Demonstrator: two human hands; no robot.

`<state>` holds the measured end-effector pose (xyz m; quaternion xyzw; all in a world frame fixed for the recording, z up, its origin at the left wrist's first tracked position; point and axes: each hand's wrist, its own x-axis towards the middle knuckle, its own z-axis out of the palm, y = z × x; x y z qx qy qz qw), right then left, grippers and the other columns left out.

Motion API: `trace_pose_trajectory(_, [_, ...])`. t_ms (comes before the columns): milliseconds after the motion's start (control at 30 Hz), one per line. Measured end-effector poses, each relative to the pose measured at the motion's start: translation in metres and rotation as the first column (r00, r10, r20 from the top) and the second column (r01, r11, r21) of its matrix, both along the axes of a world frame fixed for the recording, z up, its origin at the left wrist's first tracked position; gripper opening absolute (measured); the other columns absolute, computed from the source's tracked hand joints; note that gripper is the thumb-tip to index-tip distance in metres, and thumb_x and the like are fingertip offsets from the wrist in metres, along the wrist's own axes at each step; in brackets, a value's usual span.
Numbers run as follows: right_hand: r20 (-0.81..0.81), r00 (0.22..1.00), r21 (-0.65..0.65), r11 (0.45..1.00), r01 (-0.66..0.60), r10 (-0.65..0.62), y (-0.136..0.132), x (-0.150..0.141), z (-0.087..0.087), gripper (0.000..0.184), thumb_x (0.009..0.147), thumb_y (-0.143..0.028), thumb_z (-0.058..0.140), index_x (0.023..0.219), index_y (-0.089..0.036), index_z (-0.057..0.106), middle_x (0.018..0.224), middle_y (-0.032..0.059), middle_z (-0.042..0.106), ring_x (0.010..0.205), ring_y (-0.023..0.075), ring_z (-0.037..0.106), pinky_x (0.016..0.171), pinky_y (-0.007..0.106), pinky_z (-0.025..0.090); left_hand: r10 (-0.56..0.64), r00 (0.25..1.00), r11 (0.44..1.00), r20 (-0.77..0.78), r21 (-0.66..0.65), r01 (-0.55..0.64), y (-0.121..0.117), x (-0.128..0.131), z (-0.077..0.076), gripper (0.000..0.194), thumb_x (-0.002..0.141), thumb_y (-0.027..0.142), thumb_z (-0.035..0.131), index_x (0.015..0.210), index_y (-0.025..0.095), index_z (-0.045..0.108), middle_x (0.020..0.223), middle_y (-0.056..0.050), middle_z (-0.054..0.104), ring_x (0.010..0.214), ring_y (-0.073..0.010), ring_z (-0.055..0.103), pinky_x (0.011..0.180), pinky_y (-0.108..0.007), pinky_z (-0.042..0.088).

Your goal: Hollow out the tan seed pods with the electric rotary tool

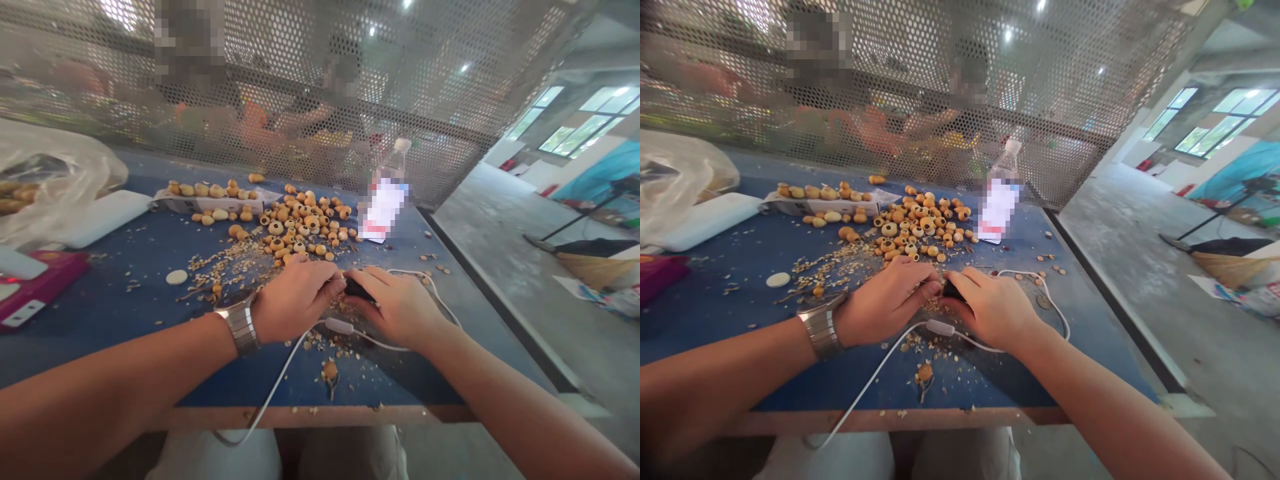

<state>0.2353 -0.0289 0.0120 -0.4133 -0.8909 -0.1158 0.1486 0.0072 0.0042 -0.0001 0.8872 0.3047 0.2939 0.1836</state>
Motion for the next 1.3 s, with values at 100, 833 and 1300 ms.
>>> trace_pose_trajectory(100, [0.011, 1.0, 0.038, 0.999, 0.014, -0.014, -0.002, -0.006, -0.001, 0.029, 0.106, -0.038, 0.051, 0.121, -0.017, 0.064, 0.106, 0.0073, 0.076, 0.08, 0.023, 0.074, 0.063, 0.034, 0.048, 0.01, 1.0, 1.0, -0.002, 0.005, -0.01, -0.001, 0.002, -0.001, 0.034, 0.11, 0.031, 0.039, 0.084, 0.019, 0.056, 0.077, 0.0, 0.063, 0.07, -0.0177, 0.052, 0.078, -0.036, 0.035])
trace_pose_trajectory(833, [-0.211, 0.973, 0.112, 0.991, -0.07, 0.093, -0.004, -0.011, -0.006, 0.006, 0.091, -0.021, 0.063, 0.096, -0.021, 0.059, 0.096, 0.0041, 0.068, 0.083, 0.0196, 0.068, 0.069, 0.031, 0.054, -0.036, 0.999, 0.999, -0.024, 0.004, 0.037, -0.005, 0.003, -0.004, 0.041, 0.11, 0.032, 0.035, 0.075, 0.019, 0.05, 0.068, 0.002, 0.053, 0.065, -0.016, 0.044, 0.078, -0.038, 0.031])
trace_pose_trajectory(1300, [-0.266, 0.95, 0.114, 0.984, -0.137, 0.163, -0.003, -0.006, -0.01, 0.013, 0.086, -0.014, 0.063, 0.096, -0.021, 0.059, 0.094, 0.0015, 0.068, 0.084, 0.0175, 0.068, 0.07, 0.028, 0.054, -0.072, 0.997, 0.997, -0.006, -0.002, 0.072, -0.01, 0.005, -0.002, 0.028, 0.105, 0.026, 0.043, 0.08, 0.018, 0.055, 0.074, 0.001, 0.057, 0.069, -0.0163, 0.045, 0.082, -0.039, 0.034])
